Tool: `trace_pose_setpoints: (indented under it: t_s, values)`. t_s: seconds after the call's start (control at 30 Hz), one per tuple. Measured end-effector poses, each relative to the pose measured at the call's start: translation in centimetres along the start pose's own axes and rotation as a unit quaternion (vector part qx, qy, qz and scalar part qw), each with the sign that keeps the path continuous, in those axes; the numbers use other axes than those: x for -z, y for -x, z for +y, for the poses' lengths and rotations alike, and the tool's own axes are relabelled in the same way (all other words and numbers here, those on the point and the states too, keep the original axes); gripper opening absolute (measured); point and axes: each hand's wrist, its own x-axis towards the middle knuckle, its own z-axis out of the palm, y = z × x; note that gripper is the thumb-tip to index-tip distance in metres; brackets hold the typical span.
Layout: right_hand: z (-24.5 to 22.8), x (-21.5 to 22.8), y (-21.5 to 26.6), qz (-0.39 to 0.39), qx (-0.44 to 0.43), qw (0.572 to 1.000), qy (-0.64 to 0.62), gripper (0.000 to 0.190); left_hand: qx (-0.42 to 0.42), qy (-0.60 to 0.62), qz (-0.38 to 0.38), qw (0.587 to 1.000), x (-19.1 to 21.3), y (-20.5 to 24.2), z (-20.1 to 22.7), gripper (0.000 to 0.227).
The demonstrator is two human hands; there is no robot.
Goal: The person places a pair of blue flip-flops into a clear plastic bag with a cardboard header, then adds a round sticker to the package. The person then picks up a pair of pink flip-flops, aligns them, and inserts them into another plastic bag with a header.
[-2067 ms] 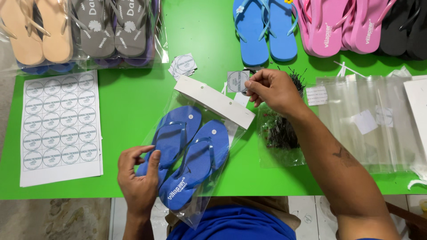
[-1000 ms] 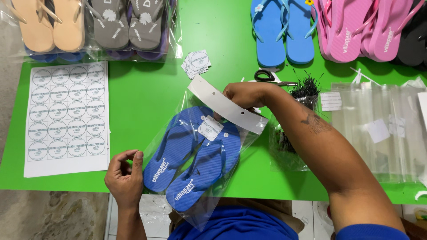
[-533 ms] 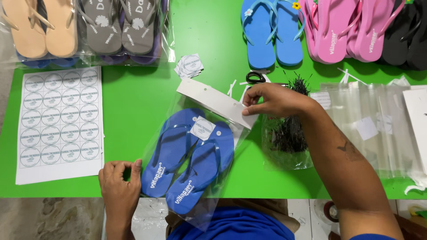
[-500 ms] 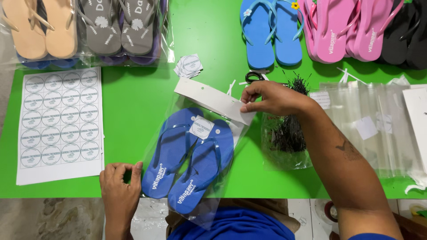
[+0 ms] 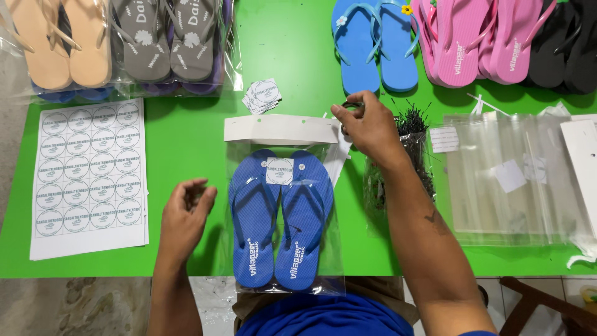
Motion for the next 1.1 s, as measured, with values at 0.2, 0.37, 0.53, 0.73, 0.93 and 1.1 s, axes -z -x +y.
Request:
trace_pose_setpoints:
  t_s: [0.2, 0.37, 0.53, 0.73, 0.93, 1.1]
  values:
    - [1.4, -1.4, 1.2, -0.111, -0.061, 0.976, -0.180, 0.058, 0.092, 0.246, -0.079, 0.962, -3.7, -10.2, 1.1, 0.043]
    - [2.3, -2.4, 0.6, -0.093, -0.017, 0.974, -0.205, 0.060, 0.073, 0.254, -0.101, 0.959, -5.5, -12.2, 0.6, 0.027]
    - [3.8, -2.9, 0.1, -0.068, 0.018, 0.966, -0.249, 0.055, 0.051, 0.293, -0.085, 0.951, -5.9, -12.3, -0.3, 0.017]
    - [4.2, -3.7, 0.2, -0.073, -0.035, 0.918, -0.387, 0.047, 0.032, 0.341, -0.019, 0.939, -6.5, -11.3, 0.0, 0.017]
    - [4.0, -4.1, 0.8, -0.093, -0.046, 0.895, -0.434, 0.027, 0.083, 0.361, -0.086, 0.925, -6.1, -11.0, 0.6, 0.024]
    - [4.2, -4.3, 0.6, -0.057, -0.042, 0.900, -0.431, 0.020, 0.076, 0.353, -0.086, 0.929, -6.2, -11.1, 0.0, 0.026]
